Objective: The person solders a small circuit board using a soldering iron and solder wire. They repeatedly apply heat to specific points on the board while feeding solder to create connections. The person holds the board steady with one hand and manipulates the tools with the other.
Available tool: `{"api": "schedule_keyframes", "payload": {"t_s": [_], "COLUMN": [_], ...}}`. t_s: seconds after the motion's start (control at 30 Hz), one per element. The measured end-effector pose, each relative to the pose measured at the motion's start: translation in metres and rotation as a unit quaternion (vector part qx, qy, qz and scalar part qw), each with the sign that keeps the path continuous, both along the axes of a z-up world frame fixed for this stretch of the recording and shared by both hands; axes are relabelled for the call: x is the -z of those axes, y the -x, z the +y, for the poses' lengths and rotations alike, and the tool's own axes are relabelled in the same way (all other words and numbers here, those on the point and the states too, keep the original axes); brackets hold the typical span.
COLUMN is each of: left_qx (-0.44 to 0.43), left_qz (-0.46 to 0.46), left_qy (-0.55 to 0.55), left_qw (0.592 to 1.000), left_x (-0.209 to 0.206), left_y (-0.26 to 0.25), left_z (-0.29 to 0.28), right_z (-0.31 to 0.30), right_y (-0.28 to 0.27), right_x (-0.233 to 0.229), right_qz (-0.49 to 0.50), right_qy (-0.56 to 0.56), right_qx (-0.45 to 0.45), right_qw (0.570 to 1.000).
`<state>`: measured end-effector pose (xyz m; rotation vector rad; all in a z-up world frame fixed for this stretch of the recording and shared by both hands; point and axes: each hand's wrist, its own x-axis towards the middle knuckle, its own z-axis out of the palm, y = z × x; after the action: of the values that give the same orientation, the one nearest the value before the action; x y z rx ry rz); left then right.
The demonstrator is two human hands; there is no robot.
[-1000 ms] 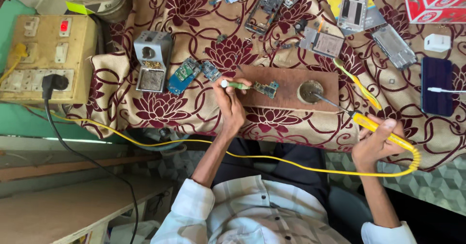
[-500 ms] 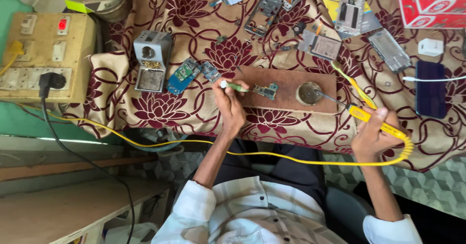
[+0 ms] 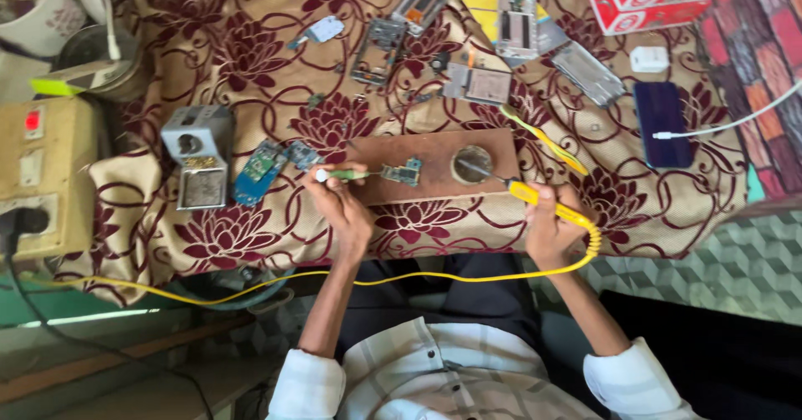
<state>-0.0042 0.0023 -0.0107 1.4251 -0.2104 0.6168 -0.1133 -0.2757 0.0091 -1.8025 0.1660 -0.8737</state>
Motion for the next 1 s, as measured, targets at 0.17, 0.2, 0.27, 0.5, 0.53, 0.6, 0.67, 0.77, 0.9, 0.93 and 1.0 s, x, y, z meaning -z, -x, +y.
{"api": "schedule_keyframes", "payload": {"t_s": [0.17, 0.2, 0.27, 0.5, 0.53, 0.6, 0.67, 0.77, 0.9, 0.93, 1.0], "left_qx": [0.054, 0.041, 0.047, 0.017, 0.007, -0.011, 0.006, -0.018, -0.04, -0.033, -0.017], "left_qz": [-0.042, -0.031, -0.028, -0.025, -0.041, -0.072, -0.085, -0.059, -0.044, -0.056, -0.075], "left_qy": [0.011, -0.002, 0.031, -0.011, 0.0, 0.019, 0.025, -0.049, -0.112, -0.092, -0.048], "left_qw": [0.998, 0.999, 0.998, 0.999, 0.999, 0.997, 0.996, 0.997, 0.992, 0.994, 0.996], "left_x": [-0.002, -0.002, -0.004, -0.001, -0.003, -0.01, -0.015, -0.015, -0.006, -0.004, 0.003], "left_y": [0.002, 0.005, 0.006, 0.008, 0.009, 0.005, 0.0, 0.001, 0.005, 0.003, -0.001], "left_z": [-0.004, 0.0, 0.002, -0.003, -0.003, -0.005, -0.006, -0.003, -0.002, -0.001, -0.003], "right_z": [0.001, 0.008, 0.016, 0.038, 0.04, 0.042, 0.039, 0.037, 0.036, 0.037, 0.036], "right_y": [0.006, 0.012, 0.027, 0.02, 0.012, 0.001, -0.003, -0.001, 0.001, 0.001, 0.004], "right_x": [-0.009, -0.008, -0.009, 0.039, 0.046, 0.055, 0.06, 0.064, 0.061, 0.06, 0.058], "right_qz": [-0.13, -0.114, -0.087, -0.093, -0.098, -0.098, -0.082, -0.066, -0.073, -0.074, -0.076], "right_qy": [-0.027, -0.005, 0.049, -0.16, -0.204, -0.252, -0.259, -0.262, -0.263, -0.257, -0.239], "right_qx": [-0.074, -0.082, -0.092, -0.182, -0.197, -0.211, -0.212, -0.2, -0.187, -0.192, -0.202], "right_qw": [0.988, 0.99, 0.991, 0.966, 0.954, 0.939, 0.939, 0.942, 0.944, 0.944, 0.947]}}
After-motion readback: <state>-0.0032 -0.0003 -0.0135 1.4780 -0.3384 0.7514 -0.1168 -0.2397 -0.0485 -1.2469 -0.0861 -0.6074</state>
